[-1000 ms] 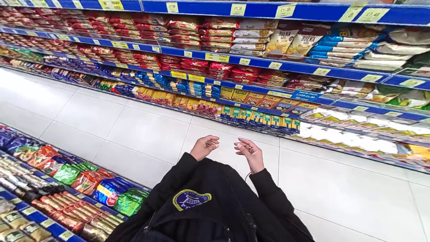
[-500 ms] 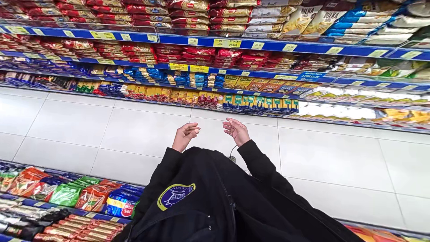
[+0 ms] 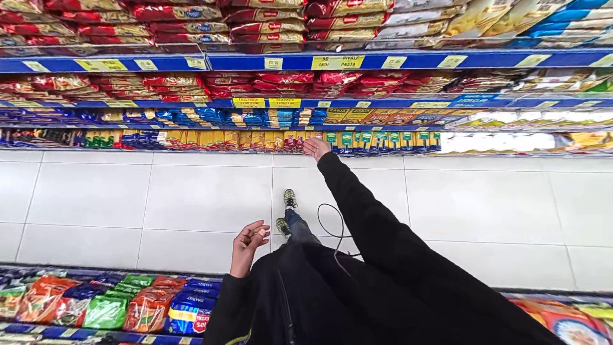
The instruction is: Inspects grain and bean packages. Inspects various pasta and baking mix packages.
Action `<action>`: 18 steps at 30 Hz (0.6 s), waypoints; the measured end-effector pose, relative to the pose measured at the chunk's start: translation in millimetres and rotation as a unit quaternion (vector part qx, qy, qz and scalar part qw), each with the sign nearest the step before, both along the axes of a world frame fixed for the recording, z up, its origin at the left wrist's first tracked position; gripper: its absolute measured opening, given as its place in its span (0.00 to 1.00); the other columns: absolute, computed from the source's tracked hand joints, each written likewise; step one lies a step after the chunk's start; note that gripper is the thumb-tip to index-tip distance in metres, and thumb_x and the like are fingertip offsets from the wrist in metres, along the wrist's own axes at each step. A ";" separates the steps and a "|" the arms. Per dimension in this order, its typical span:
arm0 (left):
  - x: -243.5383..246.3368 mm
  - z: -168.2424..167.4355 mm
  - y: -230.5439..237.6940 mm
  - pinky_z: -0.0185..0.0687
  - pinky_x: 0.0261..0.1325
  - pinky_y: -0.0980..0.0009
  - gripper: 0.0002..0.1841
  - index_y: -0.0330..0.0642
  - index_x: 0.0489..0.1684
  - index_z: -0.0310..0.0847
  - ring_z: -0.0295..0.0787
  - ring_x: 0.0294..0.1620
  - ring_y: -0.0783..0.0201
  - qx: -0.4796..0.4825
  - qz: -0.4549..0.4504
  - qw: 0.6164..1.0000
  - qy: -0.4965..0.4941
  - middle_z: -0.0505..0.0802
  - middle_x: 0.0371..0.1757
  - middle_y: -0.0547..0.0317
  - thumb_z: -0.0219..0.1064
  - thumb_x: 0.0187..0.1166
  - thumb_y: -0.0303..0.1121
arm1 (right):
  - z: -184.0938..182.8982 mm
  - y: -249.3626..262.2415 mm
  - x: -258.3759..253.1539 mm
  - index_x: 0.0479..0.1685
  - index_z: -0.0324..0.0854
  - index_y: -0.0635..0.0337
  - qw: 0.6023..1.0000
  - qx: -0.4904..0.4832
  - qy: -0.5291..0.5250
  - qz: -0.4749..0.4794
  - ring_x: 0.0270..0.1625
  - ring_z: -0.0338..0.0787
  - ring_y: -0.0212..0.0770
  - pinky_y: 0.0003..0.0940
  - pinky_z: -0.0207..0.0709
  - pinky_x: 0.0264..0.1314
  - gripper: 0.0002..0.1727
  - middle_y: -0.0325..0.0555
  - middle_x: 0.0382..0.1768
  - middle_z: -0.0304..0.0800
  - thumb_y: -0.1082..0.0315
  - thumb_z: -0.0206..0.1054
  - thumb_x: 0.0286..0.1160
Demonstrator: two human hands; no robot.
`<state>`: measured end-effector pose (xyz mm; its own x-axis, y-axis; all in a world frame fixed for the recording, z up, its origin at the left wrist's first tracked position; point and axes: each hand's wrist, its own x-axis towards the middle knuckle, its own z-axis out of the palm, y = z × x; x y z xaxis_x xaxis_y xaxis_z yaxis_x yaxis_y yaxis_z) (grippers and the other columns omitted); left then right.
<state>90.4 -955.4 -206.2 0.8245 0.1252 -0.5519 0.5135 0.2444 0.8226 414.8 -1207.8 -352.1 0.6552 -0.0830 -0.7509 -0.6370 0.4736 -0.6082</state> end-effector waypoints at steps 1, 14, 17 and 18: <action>6.4 -2.9 5.5 0.94 0.58 0.53 0.19 0.28 0.70 0.78 0.95 0.54 0.44 0.015 0.007 1.000 0.001 0.94 0.58 0.38 0.63 0.84 0.27 | -15.0 5.8 26.2 0.82 0.61 0.65 1.000 -0.002 0.002 -0.004 0.56 0.93 0.50 0.40 0.89 0.55 0.28 0.61 0.64 0.86 0.64 0.61 0.88; 44.8 -18.3 37.9 0.96 0.54 0.54 0.18 0.25 0.69 0.77 0.97 0.51 0.46 0.095 0.093 0.988 0.077 0.94 0.57 0.38 0.63 0.81 0.20 | -129.6 53.0 176.9 0.65 0.82 0.66 0.973 -0.224 -0.003 0.052 0.50 0.94 0.54 0.51 0.88 0.52 0.31 0.60 0.54 0.91 0.52 0.79 0.70; 56.5 -24.3 43.5 0.95 0.55 0.54 0.18 0.25 0.69 0.76 0.96 0.52 0.46 0.089 0.082 0.989 0.081 0.93 0.58 0.38 0.62 0.82 0.19 | -136.2 54.8 189.2 0.55 0.87 0.65 0.936 -0.334 -0.014 0.108 0.53 0.93 0.58 0.60 0.85 0.59 0.24 0.61 0.51 0.93 0.52 0.74 0.74; 58.7 -25.4 45.4 0.95 0.55 0.54 0.18 0.25 0.69 0.76 0.96 0.52 0.46 0.087 0.075 0.990 0.084 0.93 0.58 0.38 0.62 0.81 0.19 | -133.2 55.6 187.4 0.55 0.87 0.65 0.931 -0.348 -0.012 0.113 0.53 0.94 0.59 0.61 0.85 0.60 0.23 0.61 0.51 0.93 0.52 0.72 0.76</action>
<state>149.1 -910.0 -231.6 0.6882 0.3445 -0.6385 0.6153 0.1892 0.7653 602.2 -1152.2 -485.2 0.7309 -0.4022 -0.5514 -0.6547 -0.1849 -0.7330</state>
